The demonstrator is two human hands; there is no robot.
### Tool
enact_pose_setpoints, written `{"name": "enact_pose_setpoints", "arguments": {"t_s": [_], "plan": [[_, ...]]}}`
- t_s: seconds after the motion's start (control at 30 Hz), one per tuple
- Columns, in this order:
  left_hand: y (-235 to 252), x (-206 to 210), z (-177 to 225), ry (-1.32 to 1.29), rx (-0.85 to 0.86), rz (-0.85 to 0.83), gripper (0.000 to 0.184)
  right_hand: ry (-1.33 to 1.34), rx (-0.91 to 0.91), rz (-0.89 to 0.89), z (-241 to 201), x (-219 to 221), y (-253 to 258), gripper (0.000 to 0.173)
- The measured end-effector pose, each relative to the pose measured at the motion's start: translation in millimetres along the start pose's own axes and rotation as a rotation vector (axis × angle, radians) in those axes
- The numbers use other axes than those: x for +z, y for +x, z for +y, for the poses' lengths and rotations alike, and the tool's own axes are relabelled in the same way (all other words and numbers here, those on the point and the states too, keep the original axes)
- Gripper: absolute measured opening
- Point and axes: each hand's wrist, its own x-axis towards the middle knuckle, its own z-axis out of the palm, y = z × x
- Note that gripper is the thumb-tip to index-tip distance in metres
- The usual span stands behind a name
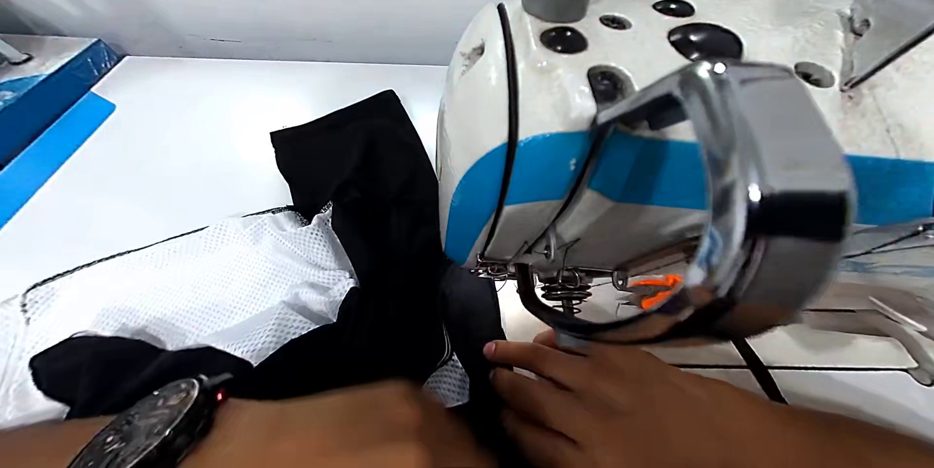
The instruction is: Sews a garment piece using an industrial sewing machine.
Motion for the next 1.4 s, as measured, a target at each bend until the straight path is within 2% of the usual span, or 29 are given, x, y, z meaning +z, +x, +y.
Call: {"name": "enact_pose_setpoints", "arguments": {"t_s": [0.07, 0.13, 0.27, 0.47, 0.57, 0.8, 1.0, 1.4], "plan": [[0.6, 6.6, -33.3, 0.328, 0.052, 0.168, 0.065, 0.053, 0.010, 0.001, 2.9, -1.2, -5.0, 0.019], [-4.4, 20.5, -56.5, 0.494, 0.097, 0.224, 0.066, 0.115, 0.037, 0.044, 10.5, 1.7, -9.5, 0.016], [-10.3, 34.1, -56.6, 0.446, 0.142, 0.241, 0.063, 0.118, 0.084, 0.077, 15.8, 9.8, -8.9, 0.024], [-13.2, 34.4, -57.1, 0.498, 0.092, 0.304, 0.066, 0.013, 0.106, 0.053, 11.1, 11.6, -5.3, 0.018], [-12.4, 34.4, -59.5, 0.501, 0.044, 0.322, 0.067, 0.039, 0.095, 0.036, 14.0, 11.7, -7.2, 0.021], [-11.5, 36.3, -61.6, 0.371, 0.105, 0.297, 0.062, 0.127, 0.045, 0.018, 20.2, 6.8, -9.3, 0.021], [-7.8, 41.8, -56.0, 0.524, -0.061, 0.342, 0.069, 0.174, 0.037, -0.007, 25.1, 4.6, -10.0, 0.020], [-8.3, 37.6, -63.5, 0.590, -0.087, 0.332, 0.067, 0.159, 0.101, 0.028, 38.6, 13.8, -13.5, 0.018]]}}
